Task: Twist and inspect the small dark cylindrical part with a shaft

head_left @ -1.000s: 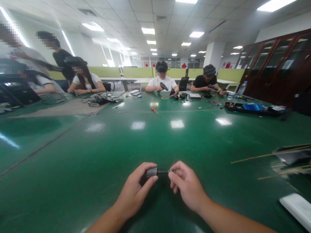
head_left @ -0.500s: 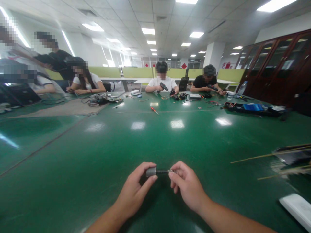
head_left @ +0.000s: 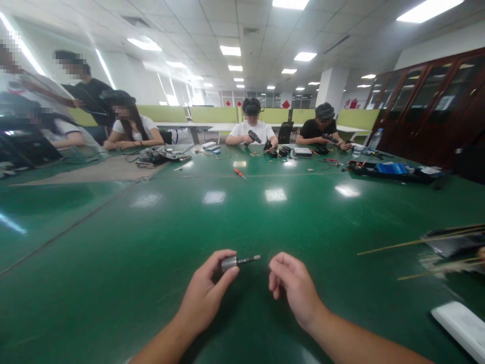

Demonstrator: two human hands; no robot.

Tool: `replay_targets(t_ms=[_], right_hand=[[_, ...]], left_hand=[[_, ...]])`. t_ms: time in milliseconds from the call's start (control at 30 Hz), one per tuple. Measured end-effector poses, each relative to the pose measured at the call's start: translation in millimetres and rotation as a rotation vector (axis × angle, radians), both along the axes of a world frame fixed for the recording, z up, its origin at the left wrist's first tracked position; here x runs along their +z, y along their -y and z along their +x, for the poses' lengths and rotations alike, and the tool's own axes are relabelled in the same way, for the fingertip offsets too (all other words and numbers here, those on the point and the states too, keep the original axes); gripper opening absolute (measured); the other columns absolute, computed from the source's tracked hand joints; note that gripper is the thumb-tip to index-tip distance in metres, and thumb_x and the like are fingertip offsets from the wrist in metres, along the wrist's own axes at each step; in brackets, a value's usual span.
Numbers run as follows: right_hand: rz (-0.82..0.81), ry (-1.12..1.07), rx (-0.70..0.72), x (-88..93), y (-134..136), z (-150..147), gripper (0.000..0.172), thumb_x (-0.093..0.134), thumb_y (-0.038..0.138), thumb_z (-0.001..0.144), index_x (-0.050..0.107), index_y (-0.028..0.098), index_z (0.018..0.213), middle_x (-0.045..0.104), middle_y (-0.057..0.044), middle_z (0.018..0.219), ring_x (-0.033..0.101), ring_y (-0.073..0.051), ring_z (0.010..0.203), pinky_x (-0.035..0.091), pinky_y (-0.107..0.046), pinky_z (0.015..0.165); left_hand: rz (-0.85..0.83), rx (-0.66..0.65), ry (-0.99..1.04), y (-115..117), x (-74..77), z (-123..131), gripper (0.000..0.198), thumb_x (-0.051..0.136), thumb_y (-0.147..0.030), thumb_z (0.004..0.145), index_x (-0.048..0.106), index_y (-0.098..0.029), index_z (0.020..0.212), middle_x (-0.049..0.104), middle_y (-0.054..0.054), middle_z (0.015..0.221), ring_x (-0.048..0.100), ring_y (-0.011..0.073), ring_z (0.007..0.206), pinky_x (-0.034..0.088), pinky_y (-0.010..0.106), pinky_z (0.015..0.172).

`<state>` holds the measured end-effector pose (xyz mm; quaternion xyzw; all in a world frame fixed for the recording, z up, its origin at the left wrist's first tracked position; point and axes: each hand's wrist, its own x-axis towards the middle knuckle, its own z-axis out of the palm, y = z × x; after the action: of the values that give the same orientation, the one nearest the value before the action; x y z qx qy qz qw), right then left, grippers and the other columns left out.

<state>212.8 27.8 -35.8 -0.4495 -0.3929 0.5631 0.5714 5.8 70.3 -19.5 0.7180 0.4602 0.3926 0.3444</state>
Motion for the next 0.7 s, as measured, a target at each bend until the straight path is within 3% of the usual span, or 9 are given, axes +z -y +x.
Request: replay_targets(t_ms=[167,267,367,433,500,600,700], right_hand=[[-0.056,0.034,-0.002,1.7,-3,-1,0.062,0.051,0.073,0.084,0.044,0.021,0.052,0.043,0.004,0.038,0.033,-0.007,0.033,0.021,-0.021,0.037],[-0.032,0.072,0.02,3.2,-3,-1,0.067,0.049,0.078,0.082,0.039,0.022,0.047,0.04,0.004,0.036,0.031,-0.007,0.032,0.021,-0.022,0.037],[-0.021,0.062,0.033,3.1,-3,-1,0.067,0.05,0.08,0.079,0.039,0.022,0.048,0.042,0.004,0.037,0.032,-0.007,0.032,0.022,-0.022,0.037],[-0.007,0.05,0.035,2.0,-3,-1,0.066,0.051,0.079,0.08,0.04,0.022,0.049,0.044,0.004,0.039,0.035,-0.007,0.034,0.023,-0.021,0.037],[0.004,0.051,0.056,0.6,-3,-2,0.066,0.05,0.079,0.08,0.04,0.021,0.05,0.045,0.003,0.04,0.036,-0.007,0.034,0.024,-0.021,0.037],[0.02,0.05,0.1,-1.4,-4,-3,0.065,0.049,0.08,0.08,0.041,0.022,0.052,0.046,0.004,0.041,0.037,-0.008,0.035,0.025,-0.021,0.037],[0.029,0.061,0.139,-3.3,-5,-6,0.064,0.049,0.08,0.081,0.043,0.021,0.056,0.048,0.004,0.043,0.038,-0.008,0.036,0.027,-0.021,0.038]], left_hand=[[-0.182,0.089,0.4,-10,0.9,-1,0.03,0.075,-0.036,0.08,0.051,-0.02,0.084,0.064,-0.001,0.082,0.064,0.0141,0.07,0.052,0.026,0.069],[-0.276,0.135,0.486,-12,1.3,-4,0.048,0.083,-0.033,0.069,0.038,-0.018,0.063,0.069,0.005,0.093,0.067,0.016,0.075,0.054,0.028,0.074],[-0.29,0.176,0.497,-10,5.5,-6,0.054,0.084,-0.035,0.066,0.033,-0.019,0.057,0.072,0.01,0.098,0.071,0.0225,0.089,0.055,0.031,0.081],[-0.285,0.21,0.505,-8,13.0,-10,0.046,0.087,-0.036,0.062,0.045,-0.019,0.065,0.075,0.01,0.101,0.071,0.0246,0.099,0.055,0.032,0.088],[-0.261,0.241,0.486,-4,23.4,-20,0.048,0.091,-0.037,0.058,0.057,-0.02,0.087,0.075,0.01,0.106,0.07,0.0257,0.105,0.056,0.033,0.092],[-0.204,0.298,0.356,9,36.5,-55,0.079,0.093,-0.045,0.053,0.055,-0.024,0.119,0.076,0.009,0.109,0.07,0.03,0.108,0.059,0.037,0.092],[-0.12,0.394,0.141,34,38.1,-104,0.104,0.091,-0.059,0.048,0.044,-0.034,0.138,0.078,0.004,0.101,0.073,0.0346,0.1,0.063,0.045,0.085]])
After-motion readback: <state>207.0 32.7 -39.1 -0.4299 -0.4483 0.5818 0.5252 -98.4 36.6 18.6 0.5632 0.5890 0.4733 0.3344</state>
